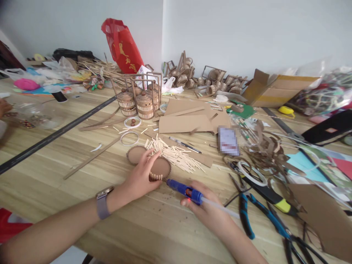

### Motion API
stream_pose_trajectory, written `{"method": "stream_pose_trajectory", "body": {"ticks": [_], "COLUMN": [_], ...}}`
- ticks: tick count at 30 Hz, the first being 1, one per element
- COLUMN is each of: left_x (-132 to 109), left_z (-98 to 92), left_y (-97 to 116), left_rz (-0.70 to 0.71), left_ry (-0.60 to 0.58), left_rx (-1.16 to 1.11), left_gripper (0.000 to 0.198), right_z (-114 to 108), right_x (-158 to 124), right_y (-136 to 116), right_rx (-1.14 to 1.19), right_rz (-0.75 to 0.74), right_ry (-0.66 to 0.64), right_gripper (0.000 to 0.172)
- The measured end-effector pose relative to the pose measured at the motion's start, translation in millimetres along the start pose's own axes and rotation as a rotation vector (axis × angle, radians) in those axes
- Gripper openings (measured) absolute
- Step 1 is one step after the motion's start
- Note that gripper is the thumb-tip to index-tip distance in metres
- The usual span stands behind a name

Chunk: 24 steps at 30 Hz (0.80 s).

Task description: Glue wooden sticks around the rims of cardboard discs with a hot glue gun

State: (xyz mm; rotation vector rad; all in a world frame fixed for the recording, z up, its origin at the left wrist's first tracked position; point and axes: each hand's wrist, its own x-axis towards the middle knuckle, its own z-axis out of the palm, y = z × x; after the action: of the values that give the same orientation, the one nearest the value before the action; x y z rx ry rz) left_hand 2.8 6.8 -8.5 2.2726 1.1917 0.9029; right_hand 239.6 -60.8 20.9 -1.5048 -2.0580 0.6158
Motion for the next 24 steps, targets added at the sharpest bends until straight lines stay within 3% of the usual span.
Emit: {"method": "stream_pose_trajectory", "body": {"ticks": [24], "left_x": [-0.7], "left_z": [-1.4], "left_y": [1.5], "left_rz": [0.012], "left_ry": [0.003], "left_rx": [-0.004], "left_gripper": [0.095], "right_z": [1.6], "right_x": [-0.1], "right_y": [-1.5], "right_rx": [-0.035], "right_rz": [0.033], "right_ry": [0.013], "right_gripper": [0.023]}}
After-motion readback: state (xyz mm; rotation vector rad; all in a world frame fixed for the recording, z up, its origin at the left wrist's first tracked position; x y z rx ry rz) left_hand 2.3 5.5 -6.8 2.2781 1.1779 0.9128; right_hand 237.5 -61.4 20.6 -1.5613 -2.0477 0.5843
